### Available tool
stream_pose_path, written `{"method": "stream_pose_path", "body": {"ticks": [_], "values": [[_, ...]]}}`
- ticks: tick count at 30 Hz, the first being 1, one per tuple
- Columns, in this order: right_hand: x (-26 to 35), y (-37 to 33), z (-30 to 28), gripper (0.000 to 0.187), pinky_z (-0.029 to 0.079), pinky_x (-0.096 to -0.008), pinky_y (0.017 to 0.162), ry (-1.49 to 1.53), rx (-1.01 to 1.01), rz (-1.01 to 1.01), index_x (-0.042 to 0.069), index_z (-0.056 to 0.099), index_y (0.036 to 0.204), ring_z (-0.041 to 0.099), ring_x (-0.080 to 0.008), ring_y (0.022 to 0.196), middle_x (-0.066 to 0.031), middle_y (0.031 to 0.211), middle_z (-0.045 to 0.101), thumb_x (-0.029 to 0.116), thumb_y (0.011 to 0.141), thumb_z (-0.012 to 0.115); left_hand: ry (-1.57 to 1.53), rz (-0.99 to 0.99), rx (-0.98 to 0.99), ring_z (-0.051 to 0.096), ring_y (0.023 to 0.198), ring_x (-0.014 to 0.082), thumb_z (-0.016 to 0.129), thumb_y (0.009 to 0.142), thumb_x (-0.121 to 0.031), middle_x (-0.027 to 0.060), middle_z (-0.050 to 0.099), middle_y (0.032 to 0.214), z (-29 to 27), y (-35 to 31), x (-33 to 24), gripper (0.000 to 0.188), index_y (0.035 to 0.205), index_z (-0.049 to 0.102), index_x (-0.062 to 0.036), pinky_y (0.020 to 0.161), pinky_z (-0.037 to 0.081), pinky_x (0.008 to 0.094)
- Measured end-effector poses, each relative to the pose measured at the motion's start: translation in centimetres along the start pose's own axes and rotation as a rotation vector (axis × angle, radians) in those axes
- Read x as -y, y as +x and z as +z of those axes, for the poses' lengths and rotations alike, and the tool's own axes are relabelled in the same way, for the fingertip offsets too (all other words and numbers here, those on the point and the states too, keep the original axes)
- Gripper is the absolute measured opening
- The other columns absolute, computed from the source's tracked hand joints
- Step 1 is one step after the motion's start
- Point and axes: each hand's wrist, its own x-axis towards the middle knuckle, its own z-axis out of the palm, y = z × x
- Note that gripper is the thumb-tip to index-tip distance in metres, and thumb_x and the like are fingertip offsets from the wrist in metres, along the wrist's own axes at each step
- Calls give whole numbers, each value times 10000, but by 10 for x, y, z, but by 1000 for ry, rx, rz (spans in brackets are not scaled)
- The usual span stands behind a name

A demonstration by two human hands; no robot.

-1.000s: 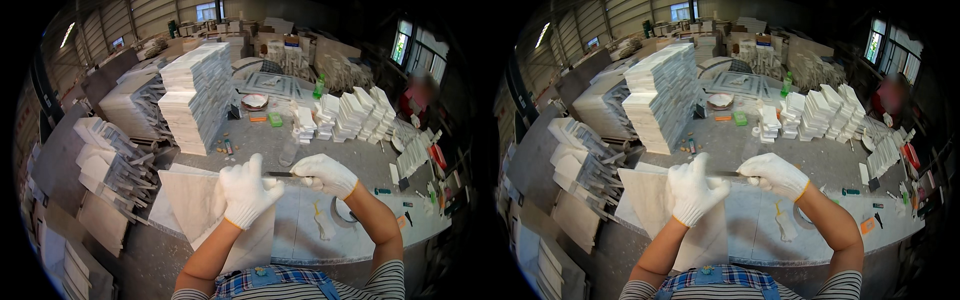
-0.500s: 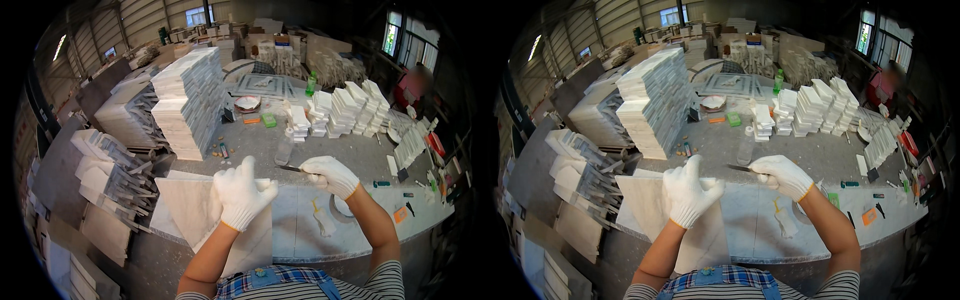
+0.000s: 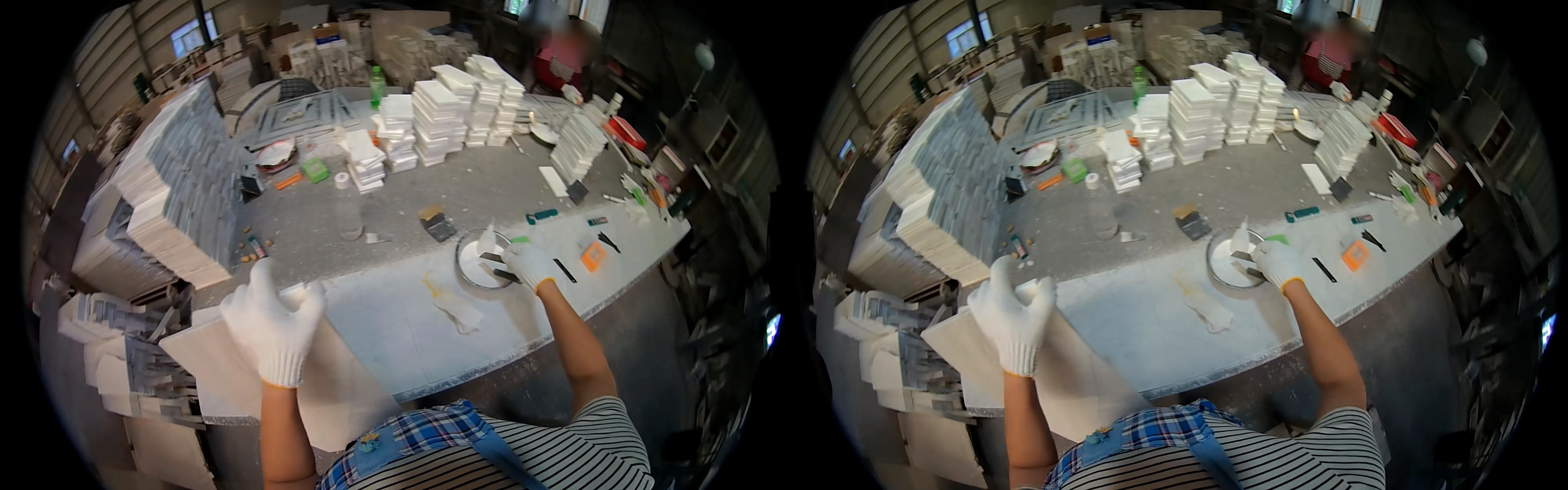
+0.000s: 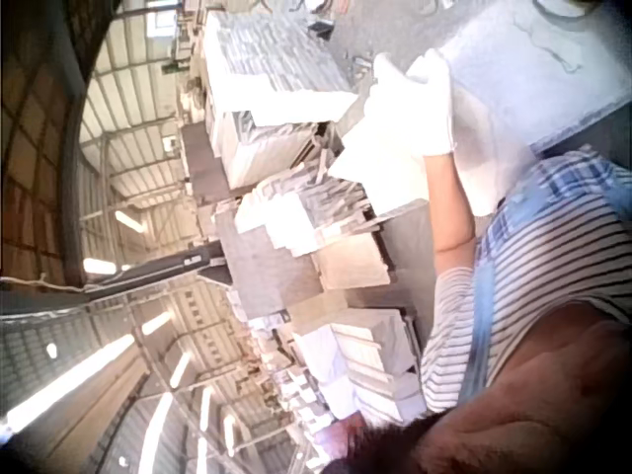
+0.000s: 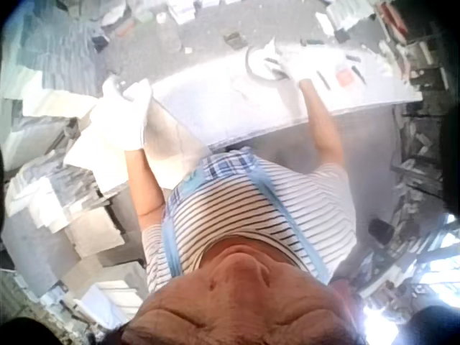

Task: The person cleans a white marble-patterned tile with a spray bottle and cloth, then uses a metal scraper and a green sponge to smooth the surface. They flip the tile, continue scraping and wiping, and finally place the finished tile onto a stack.

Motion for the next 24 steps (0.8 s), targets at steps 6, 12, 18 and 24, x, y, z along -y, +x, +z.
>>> {"method": "stream_pose_path", "body": {"ticks": [6,12,18,24], "values": [[-23,6,7,299,579,-496,878,-285,-38,39,145,800,1058,736,-383,994,-159,1071,778,338,940,604,-18,1,2,635,763,346,818,726,-333,133,676,761,6,0,0,455,1076,716,-60,804,451,448],[-37,19,19,245,594,-513,817,-411,-143,-17,154,779,1057,751,-380,951,-159,1017,777,308,939,630,-25,37,-17,621,751,343,810,733,-327,123,668,753,9,0,4,432,1068,727,-68,805,446,444],[-17,30,19,285,596,-511,823,-365,-228,-24,151,736,1136,755,-385,966,-175,1026,777,334,944,633,-26,-13,4,611,739,338,803,730,-326,119,652,738,7,0,1,423,1061,736,-71,796,446,445],[-1,71,54,368,579,-545,857,-206,-254,116,146,679,1223,751,-425,993,-210,1069,776,417,1006,557,-30,32,-38,610,743,323,794,720,-316,121,646,733,9,0,1,443,1076,746,-57,793,447,437]]}}
